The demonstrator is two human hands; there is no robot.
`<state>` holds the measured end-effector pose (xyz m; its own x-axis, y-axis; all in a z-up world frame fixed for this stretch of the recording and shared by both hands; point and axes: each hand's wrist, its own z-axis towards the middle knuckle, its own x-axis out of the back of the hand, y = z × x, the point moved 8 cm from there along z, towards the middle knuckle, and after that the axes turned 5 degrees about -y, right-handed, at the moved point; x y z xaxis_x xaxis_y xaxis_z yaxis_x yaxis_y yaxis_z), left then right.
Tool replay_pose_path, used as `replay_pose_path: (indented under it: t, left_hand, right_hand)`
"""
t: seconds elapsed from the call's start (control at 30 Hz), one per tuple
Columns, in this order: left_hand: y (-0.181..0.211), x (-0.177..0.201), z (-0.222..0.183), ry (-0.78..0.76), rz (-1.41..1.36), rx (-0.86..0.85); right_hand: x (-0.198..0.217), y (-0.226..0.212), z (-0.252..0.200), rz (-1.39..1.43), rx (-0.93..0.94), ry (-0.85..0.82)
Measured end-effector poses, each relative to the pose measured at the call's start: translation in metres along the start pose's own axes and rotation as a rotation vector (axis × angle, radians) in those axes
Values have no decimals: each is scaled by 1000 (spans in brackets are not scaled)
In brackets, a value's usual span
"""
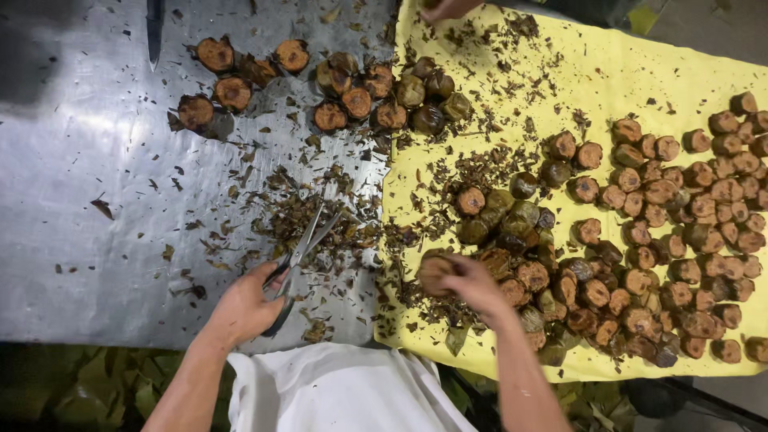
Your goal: The person uses shears to trim the ends of small, round, brown vegetables on a metal table. They pick up each vegetable, snip the ends, and place the trimmed pieces onto a yellow cloth. A second person is visible in the background performing a similar task.
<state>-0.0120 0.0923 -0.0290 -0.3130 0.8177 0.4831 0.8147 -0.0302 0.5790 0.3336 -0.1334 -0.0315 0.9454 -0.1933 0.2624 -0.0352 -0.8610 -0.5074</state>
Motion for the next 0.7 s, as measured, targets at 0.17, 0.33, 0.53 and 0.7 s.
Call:
replay_pose_path:
  t: [0.17, 0.33, 0.53, 0.7]
  left_hand:
    - [-29, -10, -8, 107, 13, -128]
    - [-85, -31, -18, 95, -139, 92]
    - [-165, -55, -35, 147, -123, 164]
    - [-217, -46, -52, 171, -165, 370]
  right_hand:
    - [134, 0, -16, -619, 98, 636]
    - [131, -80, 45, -527, 333, 736]
    - [-20, -271, 153, -757, 860, 549]
    - [-125, -333, 210, -1491, 870, 380]
